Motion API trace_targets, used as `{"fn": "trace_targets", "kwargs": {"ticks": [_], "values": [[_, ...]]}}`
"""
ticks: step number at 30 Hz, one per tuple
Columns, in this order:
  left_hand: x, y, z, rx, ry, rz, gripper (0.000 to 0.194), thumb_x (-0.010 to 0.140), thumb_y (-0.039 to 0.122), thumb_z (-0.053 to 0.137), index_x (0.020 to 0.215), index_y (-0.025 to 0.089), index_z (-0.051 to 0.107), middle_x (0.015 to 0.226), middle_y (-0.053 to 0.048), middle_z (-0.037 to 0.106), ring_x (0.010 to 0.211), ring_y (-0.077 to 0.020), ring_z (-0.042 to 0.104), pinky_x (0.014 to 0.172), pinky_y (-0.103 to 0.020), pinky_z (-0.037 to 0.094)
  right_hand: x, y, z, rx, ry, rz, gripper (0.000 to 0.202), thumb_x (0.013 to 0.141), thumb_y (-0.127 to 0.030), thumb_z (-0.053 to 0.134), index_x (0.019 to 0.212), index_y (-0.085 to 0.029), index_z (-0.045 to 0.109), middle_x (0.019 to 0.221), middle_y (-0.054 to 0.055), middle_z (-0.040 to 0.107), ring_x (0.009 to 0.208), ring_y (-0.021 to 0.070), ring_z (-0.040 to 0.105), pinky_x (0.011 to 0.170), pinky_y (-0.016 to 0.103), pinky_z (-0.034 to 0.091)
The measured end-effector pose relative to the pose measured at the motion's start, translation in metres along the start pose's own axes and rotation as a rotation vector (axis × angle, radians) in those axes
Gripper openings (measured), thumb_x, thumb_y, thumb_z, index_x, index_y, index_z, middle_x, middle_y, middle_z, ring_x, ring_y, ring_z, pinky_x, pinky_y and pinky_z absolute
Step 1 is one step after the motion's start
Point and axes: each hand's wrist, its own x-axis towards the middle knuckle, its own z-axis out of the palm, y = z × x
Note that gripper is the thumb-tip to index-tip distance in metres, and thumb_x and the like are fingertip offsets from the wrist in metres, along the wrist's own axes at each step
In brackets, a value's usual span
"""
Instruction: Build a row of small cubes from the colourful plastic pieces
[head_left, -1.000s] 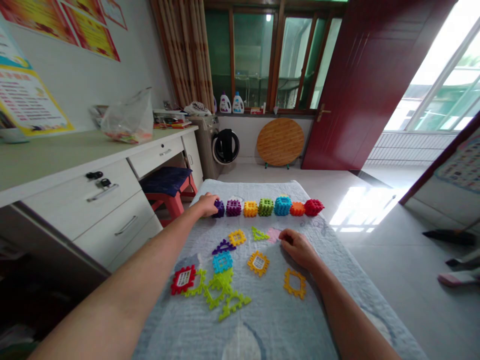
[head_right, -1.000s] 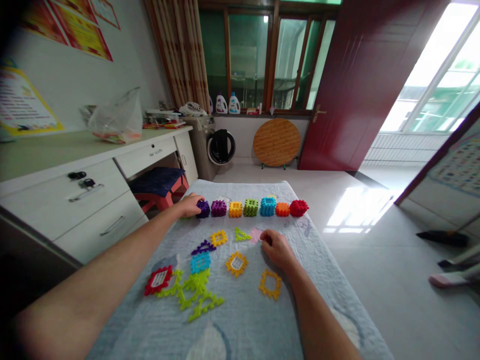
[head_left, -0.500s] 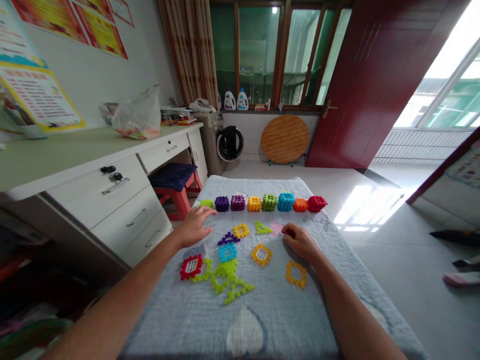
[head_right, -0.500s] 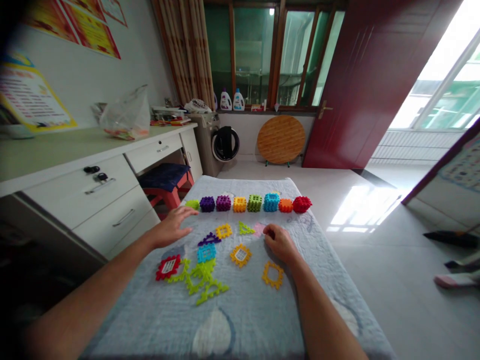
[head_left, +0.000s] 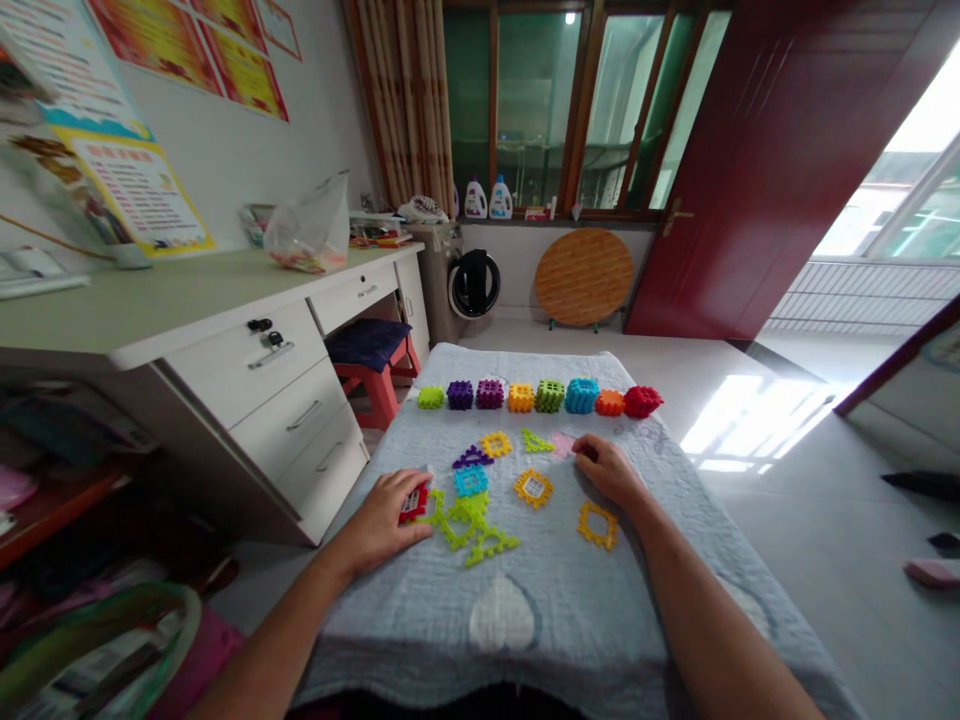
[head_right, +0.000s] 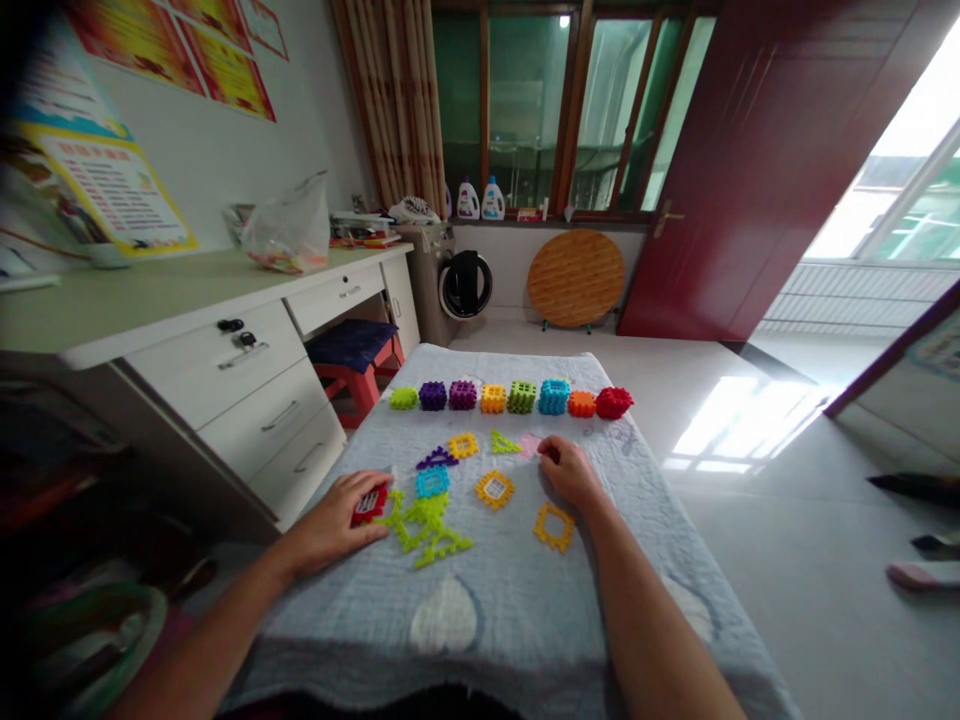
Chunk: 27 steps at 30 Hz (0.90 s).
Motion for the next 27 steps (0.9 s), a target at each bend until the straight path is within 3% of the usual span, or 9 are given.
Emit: {"fn": "trace_targets", "kwargs": {"ticks": [9, 16, 27], "values": [[0.009, 0.005, 0.002, 0.012, 0.035, -0.059, 0.054, 0.058, 0.042, 0.072, 0.106, 0.022, 0.062, 0.098, -0.005, 0.056, 0.096, -0.0243, 0.055, 0.086, -0.036, 0.045, 0.001, 0.002, 0.001, 0.017, -0.011, 0.015, 0.019, 0.068, -0.023, 0.046, 0.082, -0.016, 0.058, 0.064, -0.002, 0.053, 0.058, 0.0115, 0.047, 0.057, 0.024, 0.036], [0.015, 0.004, 0.004, -0.134, 0.066, -0.041, 0.058, 0.058, 0.038, 0.073, 0.111, 0.023, 0.057, 0.106, -0.005, 0.054, 0.098, -0.0234, 0.055, 0.089, -0.037, 0.046, 0.001, 0.002, 0.001, 0.024, 0.009, 0.015, 0.019, 0.067, -0.022, 0.047, 0.081, -0.016, 0.059, 0.062, -0.003, 0.053, 0.057, 0.0111, 0.046, 0.057, 0.024, 0.036], [0.036, 0.013, 0.005, -0.261, 0.231, 0.001, 0.055, 0.068, 0.032, 0.068, 0.119, 0.023, 0.05, 0.12, -0.005, 0.055, 0.108, -0.0209, 0.055, 0.097, -0.037, 0.042, 0.001, 0.002, 0.001, 0.01, 0.003, 0.016, 0.02, 0.068, -0.021, 0.047, 0.082, -0.016, 0.059, 0.062, -0.003, 0.053, 0.058, 0.0117, 0.047, 0.058, 0.024, 0.037]]}}
